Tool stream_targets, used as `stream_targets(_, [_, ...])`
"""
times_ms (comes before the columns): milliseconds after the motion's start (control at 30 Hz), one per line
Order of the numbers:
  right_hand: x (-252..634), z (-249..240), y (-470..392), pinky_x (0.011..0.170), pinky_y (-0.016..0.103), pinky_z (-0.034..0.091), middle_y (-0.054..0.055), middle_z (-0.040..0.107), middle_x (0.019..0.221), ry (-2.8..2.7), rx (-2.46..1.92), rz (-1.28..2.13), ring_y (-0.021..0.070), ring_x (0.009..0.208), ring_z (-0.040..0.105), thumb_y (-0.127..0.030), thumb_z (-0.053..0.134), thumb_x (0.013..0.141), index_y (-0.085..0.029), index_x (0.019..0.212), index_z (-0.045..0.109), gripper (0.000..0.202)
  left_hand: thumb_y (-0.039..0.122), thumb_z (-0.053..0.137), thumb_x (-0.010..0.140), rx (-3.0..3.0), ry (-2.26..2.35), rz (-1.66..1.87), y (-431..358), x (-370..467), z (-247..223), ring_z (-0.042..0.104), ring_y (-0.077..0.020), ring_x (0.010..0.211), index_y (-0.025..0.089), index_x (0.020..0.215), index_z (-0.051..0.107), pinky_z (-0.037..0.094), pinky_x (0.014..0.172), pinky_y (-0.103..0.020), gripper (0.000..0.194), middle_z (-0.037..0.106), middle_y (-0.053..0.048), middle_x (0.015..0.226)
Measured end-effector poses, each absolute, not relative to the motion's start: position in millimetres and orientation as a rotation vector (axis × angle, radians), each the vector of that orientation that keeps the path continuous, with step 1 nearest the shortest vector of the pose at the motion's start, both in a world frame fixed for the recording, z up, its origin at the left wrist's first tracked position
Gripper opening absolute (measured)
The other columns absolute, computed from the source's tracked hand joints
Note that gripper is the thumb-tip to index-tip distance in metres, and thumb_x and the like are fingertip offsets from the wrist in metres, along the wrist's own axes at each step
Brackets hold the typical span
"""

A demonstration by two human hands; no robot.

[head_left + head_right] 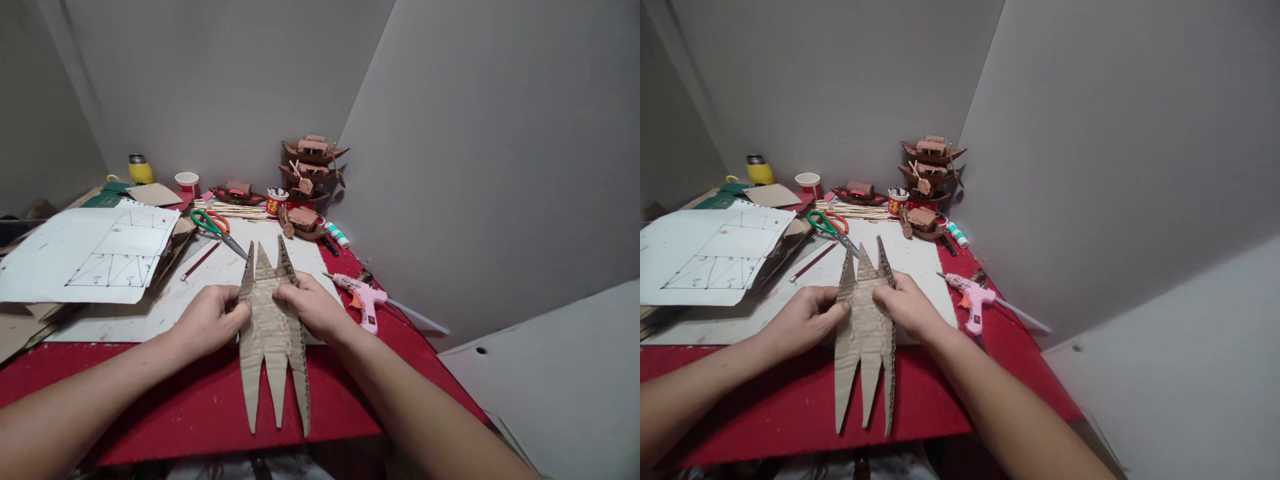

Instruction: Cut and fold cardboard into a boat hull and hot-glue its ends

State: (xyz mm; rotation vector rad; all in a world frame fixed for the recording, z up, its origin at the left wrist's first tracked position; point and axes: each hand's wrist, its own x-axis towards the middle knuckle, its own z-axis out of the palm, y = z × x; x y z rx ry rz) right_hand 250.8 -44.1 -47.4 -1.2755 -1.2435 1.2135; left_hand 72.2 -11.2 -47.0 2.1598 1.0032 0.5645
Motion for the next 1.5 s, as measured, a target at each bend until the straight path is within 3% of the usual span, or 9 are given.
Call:
stream_targets(333, [254.0,-47.3,-43.9,0.055,0.023,0.037,-0.004,0.05,0.064,-1.283,-1.301,1.111,0.0121,0.059,0.045,-0.018,0.048,0.065,-0.017,0.072,0.054,0.009,0.029,0.036,0.082,2.076,0.959,0.492,-8.7,70.7,-46.6,0.037,-0.0108,0.049,0.019,0.054,0.04,0.025,0.046,-0.023,0.03,0.038,0.004,0.051])
stream_targets(667, [239.4,-40.1,-53.4,0.048,0.021,0.033,-0.005,0.044,0.06,-1.374,-1.373,0.945,0.0111,0.054,0.04,-0.018,0.043,0.066,-0.019,0.067,0.047,0.004,0.026,0.038,0.08,2.541,1.25,0.359,-11.3,72.5,-43.0,0.035,-0.0125,0.045,0.02,0.051,0.038,0.018,0.05,-0.028,0.029,0.04,0.002,0.046])
stream_targets(867, [242.6,-36.7,-54.3,0.054,0.022,0.038,-0.005,0.048,0.062,-1.371,-1.328,0.955,0.0123,0.058,0.045,-0.018,0.044,0.069,-0.019,0.073,0.05,0.007,0.028,0.033,0.084,2.437,1.133,0.475,-6.8,68.4,-42.0,0.04,-0.0125,0.048,0.021,0.052,0.034,0.023,0.051,-0.026,0.033,0.04,0.002,0.048])
stream_targets(1300, [234.1,-32.0,-61.4,0.056,0.023,0.04,-0.003,0.05,0.064,-1.381,-1.343,0.882,0.0132,0.058,0.046,-0.018,0.044,0.071,-0.019,0.077,0.051,0.009,0.026,0.036,0.079,2.385,1.253,0.506,-4.0,71.2,-42.4,0.034,-0.0114,0.046,0.021,0.048,0.032,0.019,0.049,-0.027,0.032,0.033,0.004,0.045])
stream_targets(1500, [243.3,-32.7,-53.5,0.058,0.023,0.041,-0.003,0.053,0.067,-1.351,-1.34,0.914,0.0139,0.062,0.048,-0.018,0.045,0.068,-0.018,0.078,0.054,0.013,0.027,0.035,0.078,2.169,1.007,0.516,-4.5,69.5,-39.0,0.037,-0.0112,0.05,0.02,0.051,0.035,0.025,0.049,-0.024,0.028,0.036,0.004,0.05])
